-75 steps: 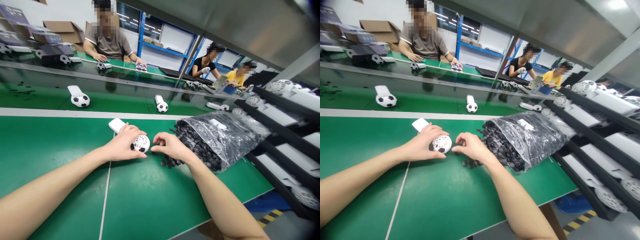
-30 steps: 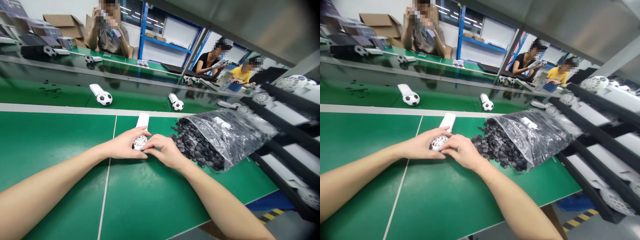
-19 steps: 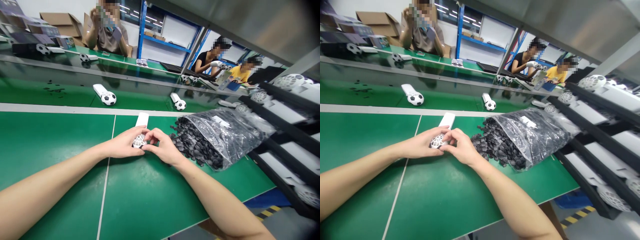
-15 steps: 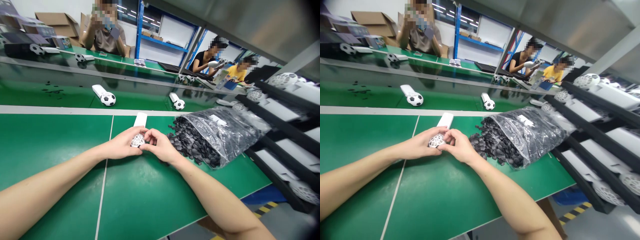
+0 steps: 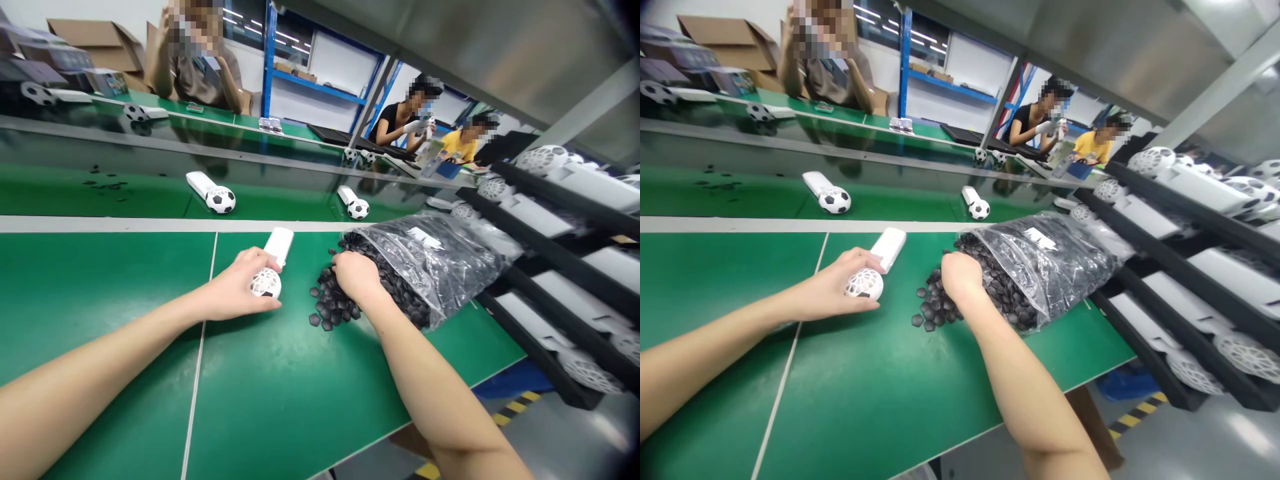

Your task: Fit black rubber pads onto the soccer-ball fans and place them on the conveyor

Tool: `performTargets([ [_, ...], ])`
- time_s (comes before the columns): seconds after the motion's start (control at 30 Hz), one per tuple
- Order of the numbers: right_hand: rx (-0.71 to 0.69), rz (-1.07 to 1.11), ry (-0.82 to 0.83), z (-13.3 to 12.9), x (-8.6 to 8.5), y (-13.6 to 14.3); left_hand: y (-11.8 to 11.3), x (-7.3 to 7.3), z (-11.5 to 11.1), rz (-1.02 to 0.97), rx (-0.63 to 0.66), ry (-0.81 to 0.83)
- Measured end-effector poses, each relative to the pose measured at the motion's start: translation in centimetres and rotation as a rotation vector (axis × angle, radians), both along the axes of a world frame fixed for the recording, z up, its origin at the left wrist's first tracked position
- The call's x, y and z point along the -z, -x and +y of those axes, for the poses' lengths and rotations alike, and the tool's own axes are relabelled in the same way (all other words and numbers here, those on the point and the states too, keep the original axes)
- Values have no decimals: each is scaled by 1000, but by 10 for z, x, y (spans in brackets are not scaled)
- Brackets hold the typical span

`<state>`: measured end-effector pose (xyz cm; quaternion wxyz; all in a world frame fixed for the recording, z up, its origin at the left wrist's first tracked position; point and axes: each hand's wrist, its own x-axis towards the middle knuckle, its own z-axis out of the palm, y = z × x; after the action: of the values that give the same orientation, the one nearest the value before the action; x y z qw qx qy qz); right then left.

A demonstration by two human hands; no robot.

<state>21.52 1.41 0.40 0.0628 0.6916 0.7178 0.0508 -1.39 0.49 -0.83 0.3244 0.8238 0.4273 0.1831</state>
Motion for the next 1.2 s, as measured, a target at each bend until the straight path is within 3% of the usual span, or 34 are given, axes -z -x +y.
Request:
performTargets([
  [0.07, -15, -20, 0, -2, 2, 4, 5, -4, 3, 0, 91, 45],
  [0.2, -34, -23, -45, -2, 6, 4, 16, -13, 8, 65, 35, 105],
  [0.4, -67, 73, -158, 3, 4, -7, 20, -24, 5, 83, 129, 154],
  [0.57, -266, 641, -326, -3, 2, 4, 13, -13, 0, 46, 29, -2],
  [0.73, -527, 941, -211, -15, 9, 26, 13, -7, 2, 3, 203, -111],
  [1.03, -832, 884, -154, -25, 10, 39, 14, -5, 5, -22, 196, -105],
  [1.2, -881, 809, -225, -28, 20, 48, 12, -3, 4, -8, 157, -121],
])
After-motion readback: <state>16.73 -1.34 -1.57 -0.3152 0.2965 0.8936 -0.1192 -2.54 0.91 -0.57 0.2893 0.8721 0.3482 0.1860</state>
